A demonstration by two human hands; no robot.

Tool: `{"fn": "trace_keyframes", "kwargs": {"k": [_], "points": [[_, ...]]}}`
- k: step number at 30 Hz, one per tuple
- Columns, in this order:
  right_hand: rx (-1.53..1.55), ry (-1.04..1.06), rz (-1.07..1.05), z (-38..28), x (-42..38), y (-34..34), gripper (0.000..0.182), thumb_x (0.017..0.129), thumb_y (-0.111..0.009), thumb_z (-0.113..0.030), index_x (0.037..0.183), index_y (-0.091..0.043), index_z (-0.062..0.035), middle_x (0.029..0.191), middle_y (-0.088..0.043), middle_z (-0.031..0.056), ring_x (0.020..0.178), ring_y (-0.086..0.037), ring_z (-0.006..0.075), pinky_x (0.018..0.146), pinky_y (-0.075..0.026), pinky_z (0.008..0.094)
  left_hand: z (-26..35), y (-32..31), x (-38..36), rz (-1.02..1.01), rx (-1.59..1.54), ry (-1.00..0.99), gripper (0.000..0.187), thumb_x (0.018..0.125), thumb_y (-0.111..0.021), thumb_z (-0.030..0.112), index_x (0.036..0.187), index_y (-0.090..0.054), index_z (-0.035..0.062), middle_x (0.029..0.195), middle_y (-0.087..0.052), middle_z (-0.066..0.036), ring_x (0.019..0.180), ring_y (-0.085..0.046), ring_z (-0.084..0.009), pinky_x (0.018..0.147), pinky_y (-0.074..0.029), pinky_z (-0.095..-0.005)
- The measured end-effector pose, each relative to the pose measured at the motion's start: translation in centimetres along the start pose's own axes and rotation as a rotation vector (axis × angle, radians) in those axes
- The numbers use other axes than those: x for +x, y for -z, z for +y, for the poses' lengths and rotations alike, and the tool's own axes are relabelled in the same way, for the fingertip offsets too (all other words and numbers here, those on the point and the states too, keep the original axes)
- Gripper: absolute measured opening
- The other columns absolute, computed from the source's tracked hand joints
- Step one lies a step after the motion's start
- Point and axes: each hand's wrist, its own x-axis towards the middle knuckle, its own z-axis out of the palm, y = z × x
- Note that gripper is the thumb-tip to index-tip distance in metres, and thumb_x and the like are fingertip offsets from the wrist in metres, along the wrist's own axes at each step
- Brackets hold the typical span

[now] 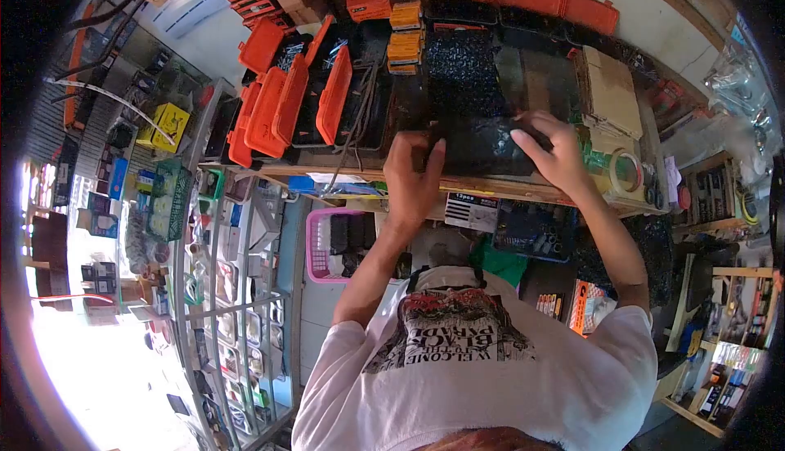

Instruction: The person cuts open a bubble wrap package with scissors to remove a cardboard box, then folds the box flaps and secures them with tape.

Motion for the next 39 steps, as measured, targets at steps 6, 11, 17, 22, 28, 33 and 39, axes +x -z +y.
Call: {"fn": "trace_keyframes", "kwargs": {"k": [6,11,17,22,28,33,39], "points": [[0.139,0.151,0.007,2.5,1.8,-0.8,0.021,0.094,-0.073,-0.022,0.090,-0.066,-0.0022,0.086,-0.066,0.0041,0.090,-0.059,0.0133,0.084,-0.045,0.0295,-1.3,-0.5,1.4,0.042,-0.190,-0.091,0.021,0.090,-0.070,0.003,0.089,-0.049,0.0015,0.083,-0.055,-0.006,0.077,-0.047,-0.0112,0.066,-0.041,-0.0307],[0.092,-0.154,-0.139,3.6,2.4,0.1,0.020,0.092,-0.075,-0.022,0.098,-0.065,-0.0049,0.086,-0.069,0.0042,0.096,-0.063,0.0130,0.089,-0.045,0.0298,-3.7,-0.8,3.0,-0.107,-0.297,0.191,0.020,0.092,-0.065,0.008,0.086,-0.047,0.0012,0.079,-0.051,-0.006,0.077,-0.043,-0.0125,0.069,-0.041,-0.0314],[-0.536,0.369,0.179,-5.5,0.8,0.3,0.032,0.092,-0.072,-0.029,0.114,-0.064,-0.0070,0.121,-0.064,0.0130,0.113,-0.061,0.0336,0.100,-0.046,0.0456,-3.9,-1.2,3.2,-0.107,-0.251,0.194,0.022,0.093,-0.066,0.012,0.085,-0.048,0.0006,0.076,-0.047,-0.005,0.075,-0.042,-0.0126,0.068,-0.041,-0.0322],[-0.777,0.443,-0.188,-4.9,-1.2,-4.2,0.075,0.085,-0.074,-0.046,0.142,-0.052,-0.0036,0.141,-0.052,0.0190,0.130,-0.050,0.0349,0.114,-0.033,0.0539,-4.6,-0.8,3.8,-0.228,-0.272,0.319,0.017,0.094,-0.066,0.011,0.102,-0.054,0.0018,0.090,-0.055,-0.005,0.085,-0.050,-0.0123,0.074,-0.044,-0.0301],[-0.923,0.431,-0.261,-3.8,0.9,-4.5,0.094,0.075,-0.079,-0.052,0.148,-0.044,-0.0052,0.144,-0.051,0.0185,0.132,-0.049,0.0361,0.111,-0.036,0.0547,-2.3,-1.1,4.3,-0.137,-0.547,0.387,0.038,0.100,-0.062,0.012,0.134,-0.045,0.0083,0.119,-0.054,-0.006,0.104,-0.050,-0.0140,0.089,-0.044,-0.0304],[-0.822,0.268,-0.523,-3.1,4.9,-2.6,0.100,0.071,-0.084,-0.045,0.150,-0.039,-0.0045,0.139,-0.056,0.0214,0.128,-0.055,0.0363,0.107,-0.043,0.0533,-2.1,-0.8,4.5,-0.170,-0.358,0.358,0.042,0.106,-0.054,0.025,0.142,-0.040,0.0070,0.127,-0.053,-0.010,0.113,-0.050,-0.0173,0.101,-0.039,-0.0330],[-0.436,0.075,-0.704,-2.4,6.2,-1.0,0.095,0.069,-0.087,-0.046,0.146,-0.047,-0.0051,0.133,-0.059,0.0222,0.125,-0.056,0.0400,0.106,-0.044,0.0437,-2.3,0.0,4.1,-0.248,-0.164,-0.021,0.041,0.108,-0.049,0.029,0.134,-0.050,-0.0020,0.127,-0.057,-0.024,0.121,-0.056,-0.0308,0.104,-0.040,-0.0385]]}}
